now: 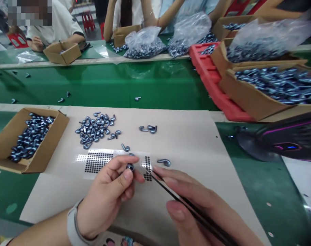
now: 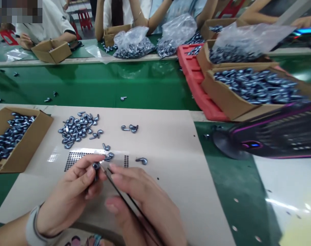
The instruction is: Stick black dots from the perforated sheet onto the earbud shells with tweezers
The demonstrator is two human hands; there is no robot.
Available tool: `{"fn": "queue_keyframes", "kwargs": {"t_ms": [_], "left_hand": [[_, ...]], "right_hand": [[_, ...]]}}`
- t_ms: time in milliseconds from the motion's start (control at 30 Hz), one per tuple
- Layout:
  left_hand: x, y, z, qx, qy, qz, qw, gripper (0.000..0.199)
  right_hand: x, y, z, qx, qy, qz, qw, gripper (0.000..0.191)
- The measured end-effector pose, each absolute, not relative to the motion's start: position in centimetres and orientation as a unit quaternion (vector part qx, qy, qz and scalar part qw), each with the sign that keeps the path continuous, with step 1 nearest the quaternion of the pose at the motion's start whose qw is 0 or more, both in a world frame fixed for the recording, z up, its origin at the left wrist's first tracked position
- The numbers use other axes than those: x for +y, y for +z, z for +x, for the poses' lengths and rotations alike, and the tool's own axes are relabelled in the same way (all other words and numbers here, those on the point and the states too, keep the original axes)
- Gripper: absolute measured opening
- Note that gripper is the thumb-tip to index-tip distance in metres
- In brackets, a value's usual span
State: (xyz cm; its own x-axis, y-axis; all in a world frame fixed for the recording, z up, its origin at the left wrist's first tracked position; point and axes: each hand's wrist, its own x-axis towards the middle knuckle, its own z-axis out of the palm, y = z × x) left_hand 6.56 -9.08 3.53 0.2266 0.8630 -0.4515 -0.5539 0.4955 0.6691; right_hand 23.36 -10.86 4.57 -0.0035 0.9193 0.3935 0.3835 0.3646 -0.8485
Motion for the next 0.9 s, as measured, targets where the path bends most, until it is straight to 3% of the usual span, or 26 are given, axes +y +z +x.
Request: {"fn": "queue_keyframes", "kwargs": {"t_ms": [500, 900], "left_hand": [[-9.5, 1.9, 6.3, 0.422, 0.428, 0.272, 0.751, 0.023], [-9.6, 2.2, 6.2, 0.440, 0.411, 0.309, 0.736, 0.019]], "right_hand": [[-10.2, 4.0, 23.6, -0.779, 0.220, -0.420, 0.409, 0.021], [-10.3, 3.9, 23.4, -0.775, 0.241, -0.421, 0.404, 0.025]]}}
